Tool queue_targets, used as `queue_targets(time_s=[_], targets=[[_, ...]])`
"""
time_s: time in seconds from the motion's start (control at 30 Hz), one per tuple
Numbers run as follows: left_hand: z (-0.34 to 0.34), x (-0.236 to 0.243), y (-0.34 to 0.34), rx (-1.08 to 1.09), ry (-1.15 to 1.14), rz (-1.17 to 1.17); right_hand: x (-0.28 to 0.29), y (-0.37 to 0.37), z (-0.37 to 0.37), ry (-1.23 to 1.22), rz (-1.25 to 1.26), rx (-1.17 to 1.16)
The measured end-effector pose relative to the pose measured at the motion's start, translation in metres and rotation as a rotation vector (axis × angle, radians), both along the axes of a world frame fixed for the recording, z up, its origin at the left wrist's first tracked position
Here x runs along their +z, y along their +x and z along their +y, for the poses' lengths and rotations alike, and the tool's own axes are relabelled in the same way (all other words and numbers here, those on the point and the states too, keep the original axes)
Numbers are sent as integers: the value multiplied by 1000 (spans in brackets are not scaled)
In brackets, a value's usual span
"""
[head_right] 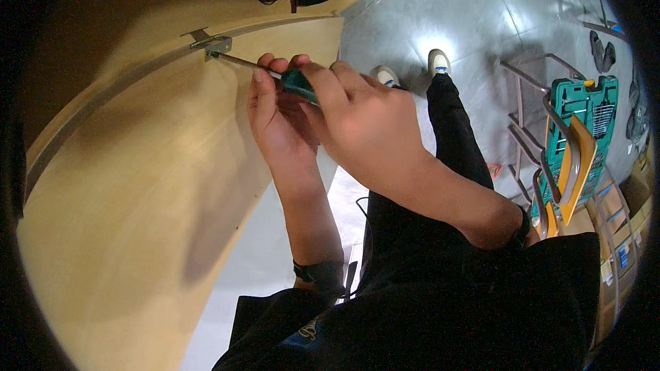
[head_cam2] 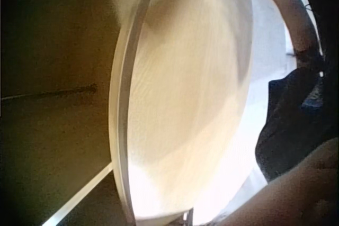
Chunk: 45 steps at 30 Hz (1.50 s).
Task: The person uses a screwdriver to remove and then reinstall a hinge and mounting plate on a wooden cabinet door, handling small screws by hand.
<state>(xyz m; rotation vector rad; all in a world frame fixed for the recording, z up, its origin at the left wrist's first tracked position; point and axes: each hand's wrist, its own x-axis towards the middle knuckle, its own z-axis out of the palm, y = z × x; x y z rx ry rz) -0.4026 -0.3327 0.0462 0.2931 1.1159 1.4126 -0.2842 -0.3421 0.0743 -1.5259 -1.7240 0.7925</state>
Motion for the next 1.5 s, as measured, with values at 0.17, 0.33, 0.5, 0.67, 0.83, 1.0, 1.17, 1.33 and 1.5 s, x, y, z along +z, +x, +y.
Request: queue_targets(time_s=[0.17,0.33,0.5,0.67,0.83,1.0,1.17,1.33,1.5], targets=[[-2,-4,-5,-92,28,-9,-9,2,2,-171,222,74],[3,4,7,-52,-54,10,-7,30,22,-1449,1427,16],[-4,-1,-10,-162,-25,10,-13,5,4,-873,890,0],[-3,-4,-20,-94,-81,-58,-1,-8,-11,-114,-165,36],[3,0,0,-146,-192,150,-16,10,-1,-301,122,146],[4,3,-17,-213,-160,147,-50,16,24,-1000,1147,450],[25,-13,-6,-100,-449,443,-58,29,30,-1080,1200,451],[33,-7,75,-415,-524,600,-76,97,18,-1045,942,336],[70,-42,194,-1104,-492,1158,-147,263,-13,-1104,765,183]])
